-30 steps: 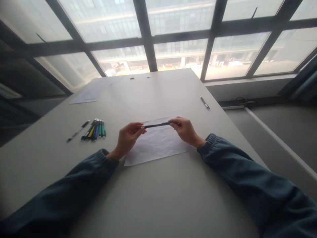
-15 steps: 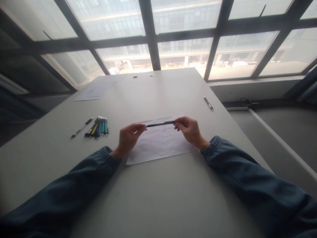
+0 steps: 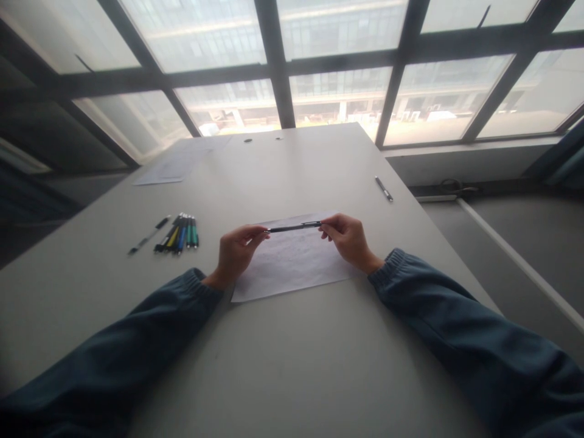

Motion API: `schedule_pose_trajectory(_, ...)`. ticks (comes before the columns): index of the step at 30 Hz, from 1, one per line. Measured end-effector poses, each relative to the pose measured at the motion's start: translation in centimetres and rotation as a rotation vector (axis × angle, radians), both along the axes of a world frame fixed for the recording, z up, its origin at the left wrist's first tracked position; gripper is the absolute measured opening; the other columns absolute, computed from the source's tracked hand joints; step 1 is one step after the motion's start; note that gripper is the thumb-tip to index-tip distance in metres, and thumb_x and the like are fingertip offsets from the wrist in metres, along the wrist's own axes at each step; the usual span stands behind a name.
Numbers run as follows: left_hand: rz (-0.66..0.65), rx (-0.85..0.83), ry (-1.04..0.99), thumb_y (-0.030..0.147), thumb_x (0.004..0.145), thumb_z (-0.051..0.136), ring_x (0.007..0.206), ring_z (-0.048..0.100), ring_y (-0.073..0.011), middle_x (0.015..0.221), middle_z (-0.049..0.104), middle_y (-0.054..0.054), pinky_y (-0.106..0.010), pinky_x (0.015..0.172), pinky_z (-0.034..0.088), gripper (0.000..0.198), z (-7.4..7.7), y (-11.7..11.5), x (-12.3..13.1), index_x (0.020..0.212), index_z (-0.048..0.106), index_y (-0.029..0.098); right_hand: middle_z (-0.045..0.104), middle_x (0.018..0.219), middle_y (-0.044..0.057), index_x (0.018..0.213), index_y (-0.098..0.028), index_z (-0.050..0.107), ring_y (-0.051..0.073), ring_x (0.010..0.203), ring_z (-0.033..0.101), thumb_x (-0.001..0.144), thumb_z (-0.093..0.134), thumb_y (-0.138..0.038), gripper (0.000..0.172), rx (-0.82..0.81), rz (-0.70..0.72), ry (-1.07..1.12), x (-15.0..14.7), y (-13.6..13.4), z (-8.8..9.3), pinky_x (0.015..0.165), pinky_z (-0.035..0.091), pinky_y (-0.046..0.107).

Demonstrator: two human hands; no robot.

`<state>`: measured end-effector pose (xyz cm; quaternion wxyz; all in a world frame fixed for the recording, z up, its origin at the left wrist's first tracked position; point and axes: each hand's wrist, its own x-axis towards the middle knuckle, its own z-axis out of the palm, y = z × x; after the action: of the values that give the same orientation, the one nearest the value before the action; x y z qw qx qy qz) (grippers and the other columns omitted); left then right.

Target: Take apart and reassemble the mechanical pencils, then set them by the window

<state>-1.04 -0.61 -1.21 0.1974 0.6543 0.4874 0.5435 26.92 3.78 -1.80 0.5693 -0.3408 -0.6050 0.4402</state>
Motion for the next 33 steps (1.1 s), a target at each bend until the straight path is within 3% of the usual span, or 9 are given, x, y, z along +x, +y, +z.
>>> schedule_pose_trajectory(33,-0.013,-0.050,-0.007,0.041,0.086,0.075,0.076,0.076,-0.0192,0.088,0.078,-0.008,-0.031,0.075,0.063,0.028,0.25,-0.14,0.21,0.098,0.076,0.016,0.071,0.071,0.002,0.087,-0.017,0.069,0.012,0.057,0.062,0.088,0.073,-0.040,0.022,0.041,-0.021,-0.097,0.23,-0.13,-0.14,0.052,0.048,0.026)
